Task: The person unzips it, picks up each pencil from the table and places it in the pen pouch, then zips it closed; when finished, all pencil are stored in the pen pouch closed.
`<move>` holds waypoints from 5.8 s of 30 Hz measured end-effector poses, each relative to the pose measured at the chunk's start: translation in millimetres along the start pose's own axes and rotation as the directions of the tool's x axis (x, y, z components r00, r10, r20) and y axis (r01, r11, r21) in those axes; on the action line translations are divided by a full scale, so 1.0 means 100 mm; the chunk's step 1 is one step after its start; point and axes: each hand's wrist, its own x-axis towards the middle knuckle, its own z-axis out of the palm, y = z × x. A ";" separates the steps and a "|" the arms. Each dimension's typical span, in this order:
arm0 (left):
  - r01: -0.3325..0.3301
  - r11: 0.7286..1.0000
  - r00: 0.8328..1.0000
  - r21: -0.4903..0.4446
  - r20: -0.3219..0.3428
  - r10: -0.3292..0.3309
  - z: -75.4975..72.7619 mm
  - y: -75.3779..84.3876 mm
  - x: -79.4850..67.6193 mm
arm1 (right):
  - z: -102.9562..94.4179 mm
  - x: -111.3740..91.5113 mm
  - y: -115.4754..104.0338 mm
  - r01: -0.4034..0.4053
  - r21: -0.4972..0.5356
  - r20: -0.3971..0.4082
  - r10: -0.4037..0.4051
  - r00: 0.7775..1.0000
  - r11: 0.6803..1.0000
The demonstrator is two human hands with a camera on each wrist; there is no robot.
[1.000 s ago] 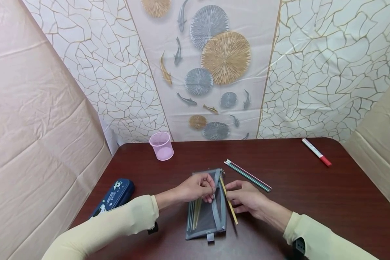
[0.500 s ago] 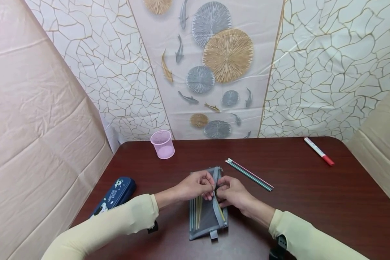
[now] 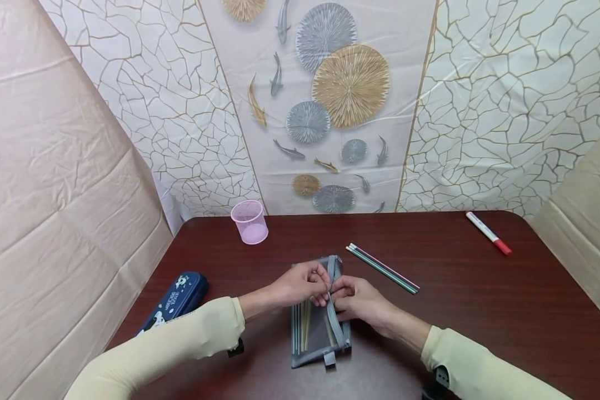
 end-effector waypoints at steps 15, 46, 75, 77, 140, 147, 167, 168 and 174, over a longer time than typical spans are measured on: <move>0.010 1.000 0.999 0.013 -0.034 -0.010 -0.03 0.02 -0.02 | -0.34 0.01 -0.08 0.126 -0.240 -0.155 -0.166 0.974 0.963; 0.015 1.000 1.000 0.014 -0.009 -0.015 0.02 -0.05 0.00 | -1.82 0.42 0.08 0.114 -0.486 0.104 -0.072 0.992 0.866; 0.009 1.000 1.000 0.010 0.011 -0.009 0.01 -0.10 0.02 | -1.76 0.45 0.06 0.079 -0.455 0.092 -0.042 0.995 0.887; 0.007 1.000 1.000 0.012 0.013 -0.007 0.01 -0.10 0.01 | -1.73 0.44 0.04 0.068 -0.469 0.076 -0.036 0.996 0.881; 0.043 0.999 0.999 -0.031 -0.021 -0.044 -0.04 -0.09 -0.05 | -0.81 0.03 -0.28 0.041 -0.357 0.128 0.005 0.992 0.933; 0.046 0.999 0.999 -0.027 -0.021 -0.047 -0.05 -0.09 -0.04 | -0.59 -0.05 -0.15 -0.091 -0.188 0.189 0.127 0.974 0.978; 0.015 1.000 0.999 -0.022 -0.041 -0.016 0.01 -0.06 -0.03 | -0.09 0.18 -0.09 -0.145 -0.059 0.005 0.145 0.989 0.988; 0.014 1.000 0.999 -0.024 -0.043 -0.015 0.01 -0.06 -0.03 | -0.08 0.18 -0.09 -0.144 -0.056 0.000 0.144 0.990 0.988; 0.022 1.000 0.999 -0.018 -0.049 -0.023 -0.02 -0.04 -0.04 | -0.11 0.13 -0.12 -0.134 -0.073 -0.034 0.132 0.991 0.988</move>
